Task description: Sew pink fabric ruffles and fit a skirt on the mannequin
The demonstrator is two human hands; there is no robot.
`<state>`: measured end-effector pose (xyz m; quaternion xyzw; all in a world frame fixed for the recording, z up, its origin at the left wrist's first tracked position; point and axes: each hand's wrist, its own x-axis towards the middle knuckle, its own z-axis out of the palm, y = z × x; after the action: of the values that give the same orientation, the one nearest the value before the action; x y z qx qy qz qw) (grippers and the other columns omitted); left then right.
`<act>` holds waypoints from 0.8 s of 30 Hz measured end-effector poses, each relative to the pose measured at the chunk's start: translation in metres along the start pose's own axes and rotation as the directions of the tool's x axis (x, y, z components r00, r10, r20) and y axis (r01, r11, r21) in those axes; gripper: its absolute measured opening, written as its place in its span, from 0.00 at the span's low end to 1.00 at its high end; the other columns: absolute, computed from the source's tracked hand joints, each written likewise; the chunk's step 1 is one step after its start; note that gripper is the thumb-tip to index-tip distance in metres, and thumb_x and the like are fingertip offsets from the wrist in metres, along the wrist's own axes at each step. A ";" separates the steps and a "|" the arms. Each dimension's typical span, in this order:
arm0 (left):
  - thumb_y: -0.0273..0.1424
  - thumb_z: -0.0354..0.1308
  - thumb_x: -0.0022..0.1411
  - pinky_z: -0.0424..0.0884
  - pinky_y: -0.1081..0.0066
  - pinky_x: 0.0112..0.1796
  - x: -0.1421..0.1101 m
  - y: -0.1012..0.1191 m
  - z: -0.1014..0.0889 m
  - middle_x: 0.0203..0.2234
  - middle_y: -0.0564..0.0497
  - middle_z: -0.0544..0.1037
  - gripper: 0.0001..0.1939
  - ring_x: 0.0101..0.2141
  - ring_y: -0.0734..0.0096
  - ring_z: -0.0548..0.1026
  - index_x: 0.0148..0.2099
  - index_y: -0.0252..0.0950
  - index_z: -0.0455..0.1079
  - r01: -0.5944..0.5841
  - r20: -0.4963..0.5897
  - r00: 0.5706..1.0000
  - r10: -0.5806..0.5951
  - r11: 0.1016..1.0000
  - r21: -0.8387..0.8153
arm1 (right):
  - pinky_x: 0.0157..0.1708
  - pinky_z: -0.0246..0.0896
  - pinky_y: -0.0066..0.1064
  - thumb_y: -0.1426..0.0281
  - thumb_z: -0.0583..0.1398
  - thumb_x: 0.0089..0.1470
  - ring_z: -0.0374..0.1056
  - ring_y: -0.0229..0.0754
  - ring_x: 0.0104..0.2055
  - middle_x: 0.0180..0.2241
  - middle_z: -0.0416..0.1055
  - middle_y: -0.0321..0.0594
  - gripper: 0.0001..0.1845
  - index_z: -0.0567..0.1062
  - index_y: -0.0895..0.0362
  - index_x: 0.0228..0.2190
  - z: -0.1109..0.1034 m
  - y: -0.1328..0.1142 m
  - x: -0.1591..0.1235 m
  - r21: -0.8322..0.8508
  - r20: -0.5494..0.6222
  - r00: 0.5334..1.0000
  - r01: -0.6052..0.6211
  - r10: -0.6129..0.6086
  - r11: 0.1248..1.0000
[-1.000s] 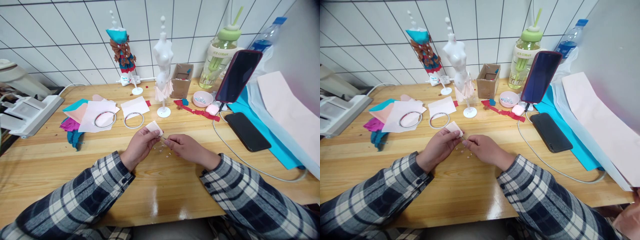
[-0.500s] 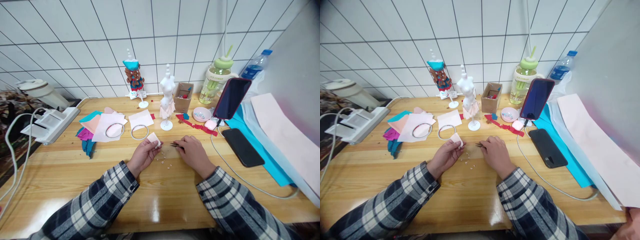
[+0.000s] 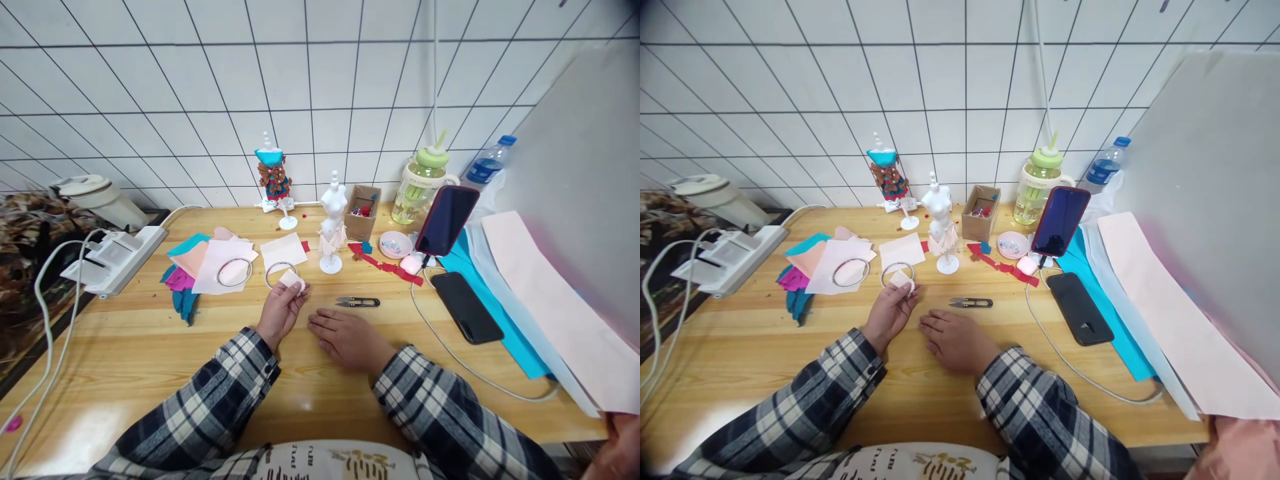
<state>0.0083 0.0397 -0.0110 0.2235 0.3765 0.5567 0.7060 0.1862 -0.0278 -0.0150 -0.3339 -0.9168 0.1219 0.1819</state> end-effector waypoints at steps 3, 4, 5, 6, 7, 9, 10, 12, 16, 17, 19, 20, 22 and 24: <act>0.23 0.68 0.50 0.74 0.82 0.29 -0.001 -0.001 -0.002 0.28 0.49 0.81 0.10 0.25 0.80 0.76 0.36 0.31 0.71 0.012 0.006 1.000 -0.012 1.000 0.007 | 0.61 0.55 0.37 0.69 0.49 0.63 0.61 0.45 0.60 0.55 0.70 0.46 0.22 0.71 0.64 0.54 -0.007 0.000 -0.013 0.030 0.022 1.000 0.006 -0.007 1.000; 0.24 0.68 0.50 0.74 0.82 0.29 0.000 -0.001 -0.002 0.28 0.49 0.81 0.11 0.25 0.80 0.76 0.36 0.31 0.71 0.018 0.009 1.000 -0.018 1.000 0.009 | 0.61 0.56 0.37 0.70 0.49 0.63 0.61 0.44 0.60 0.55 0.69 0.46 0.22 0.71 0.63 0.54 -0.009 -0.001 -0.018 0.050 0.033 0.999 0.000 -0.002 0.999; 0.24 0.68 0.50 0.74 0.82 0.29 0.000 -0.001 -0.002 0.28 0.49 0.81 0.11 0.25 0.80 0.76 0.36 0.31 0.71 0.024 0.011 1.000 -0.024 1.000 0.012 | 0.60 0.56 0.37 0.70 0.49 0.62 0.61 0.44 0.59 0.56 0.69 0.46 0.22 0.70 0.63 0.54 -0.012 -0.002 -0.022 0.081 0.038 0.999 -0.011 0.008 0.997; 0.24 0.68 0.50 0.74 0.82 0.29 0.000 -0.001 -0.002 0.28 0.49 0.81 0.11 0.25 0.80 0.76 0.36 0.31 0.71 0.030 0.013 0.999 -0.030 0.999 0.014 | 0.60 0.57 0.36 0.71 0.50 0.62 0.62 0.42 0.59 0.56 0.68 0.45 0.22 0.69 0.62 0.55 -0.014 -0.002 -0.025 0.119 0.038 0.999 -0.027 0.023 0.993; 0.24 0.68 0.50 0.74 0.82 0.29 0.000 0.000 -0.002 0.28 0.49 0.81 0.11 0.24 0.80 0.76 0.36 0.31 0.71 0.035 0.016 0.999 -0.035 0.999 0.017 | 0.59 0.57 0.35 0.72 0.50 0.61 0.62 0.41 0.59 0.57 0.67 0.44 0.23 0.68 0.60 0.56 -0.016 -0.003 -0.028 0.159 0.028 0.999 -0.050 0.046 0.986; 0.24 0.67 0.50 0.74 0.82 0.29 0.000 0.001 -0.002 0.28 0.49 0.81 0.11 0.25 0.80 0.76 0.36 0.31 0.71 0.043 0.023 0.999 -0.043 0.999 0.022 | 0.58 0.58 0.34 0.73 0.51 0.60 0.62 0.38 0.58 0.57 0.67 0.42 0.24 0.66 0.57 0.58 -0.019 -0.003 -0.033 0.212 -0.019 0.994 -0.097 0.104 0.972; 0.24 0.67 0.50 0.74 0.82 0.29 -0.001 0.001 -0.002 0.29 0.49 0.81 0.11 0.25 0.80 0.76 0.36 0.31 0.71 0.046 0.025 0.999 -0.046 0.999 0.023 | 0.58 0.58 0.36 0.74 0.52 0.60 0.63 0.39 0.57 0.56 0.68 0.42 0.24 0.66 0.55 0.57 -0.020 -0.003 -0.034 0.211 -0.043 0.990 -0.120 0.132 0.970; 0.24 0.67 0.50 0.74 0.82 0.30 -0.001 0.002 -0.002 0.29 0.49 0.81 0.10 0.26 0.80 0.76 0.36 0.31 0.71 0.051 0.029 0.998 -0.051 0.998 0.026 | 0.57 0.57 0.41 0.71 0.55 0.60 0.64 0.42 0.54 0.54 0.70 0.42 0.23 0.68 0.52 0.56 -0.021 -0.001 -0.036 0.159 -0.064 0.982 -0.167 0.179 0.973; 0.23 0.67 0.51 0.73 0.82 0.30 -0.001 0.000 -0.002 0.29 0.49 0.80 0.10 0.26 0.80 0.76 0.36 0.31 0.71 0.060 0.032 0.998 -0.061 0.998 0.036 | 0.52 0.59 0.43 0.63 0.62 0.55 0.65 0.47 0.49 0.49 0.72 0.44 0.24 0.71 0.50 0.54 -0.017 0.005 -0.029 0.064 -0.030 0.971 -0.235 0.237 0.970; 0.23 0.67 0.51 0.73 0.82 0.30 0.000 -0.001 -0.001 0.29 0.49 0.80 0.10 0.26 0.81 0.76 0.37 0.31 0.71 0.060 0.032 0.998 -0.061 0.997 0.037 | 0.51 0.59 0.42 0.62 0.62 0.55 0.65 0.46 0.48 0.48 0.72 0.44 0.23 0.72 0.51 0.53 -0.015 0.006 -0.025 0.068 -0.024 0.971 -0.237 0.239 0.969; 0.23 0.66 0.51 0.73 0.82 0.31 0.002 -0.001 0.000 0.29 0.49 0.80 0.10 0.26 0.81 0.75 0.36 0.31 0.71 0.059 0.032 0.998 -0.060 0.997 0.040 | 0.49 0.60 0.39 0.63 0.62 0.55 0.66 0.45 0.45 0.45 0.73 0.42 0.20 0.75 0.51 0.49 -0.010 0.009 -0.017 0.099 -0.018 0.975 -0.218 0.221 0.971; 0.23 0.66 0.51 0.72 0.82 0.31 0.002 0.000 0.000 0.29 0.50 0.80 0.09 0.26 0.81 0.75 0.36 0.32 0.71 0.057 0.034 0.998 -0.058 0.998 0.041 | 0.48 0.61 0.38 0.63 0.62 0.55 0.66 0.44 0.44 0.43 0.73 0.42 0.18 0.76 0.51 0.48 -0.007 0.010 -0.013 0.124 -0.018 0.978 -0.202 0.206 0.971; 0.24 0.66 0.52 0.72 0.82 0.31 -0.002 0.005 -0.001 0.29 0.51 0.80 0.08 0.26 0.82 0.75 0.35 0.33 0.71 0.047 0.034 0.998 -0.049 0.998 0.037 | 0.47 0.61 0.36 0.65 0.61 0.56 0.67 0.42 0.42 0.41 0.74 0.42 0.13 0.79 0.51 0.44 -0.003 0.012 -0.007 0.182 -0.024 0.984 -0.168 0.176 0.969; 0.26 0.65 0.54 0.73 0.80 0.31 -0.013 0.014 -0.004 0.27 0.52 0.80 0.06 0.26 0.79 0.75 0.34 0.36 0.71 0.090 0.098 0.990 -0.097 0.993 0.076 | 0.45 0.61 0.33 0.67 0.61 0.57 0.68 0.40 0.41 0.39 0.74 0.41 0.10 0.81 0.51 0.39 0.000 0.013 -0.005 0.233 -0.027 0.987 -0.147 0.158 0.961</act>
<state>-0.0044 0.0312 0.0000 0.2586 0.3700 0.4971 0.7410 0.1973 -0.0215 -0.0204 -0.3828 -0.8637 0.2333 0.2303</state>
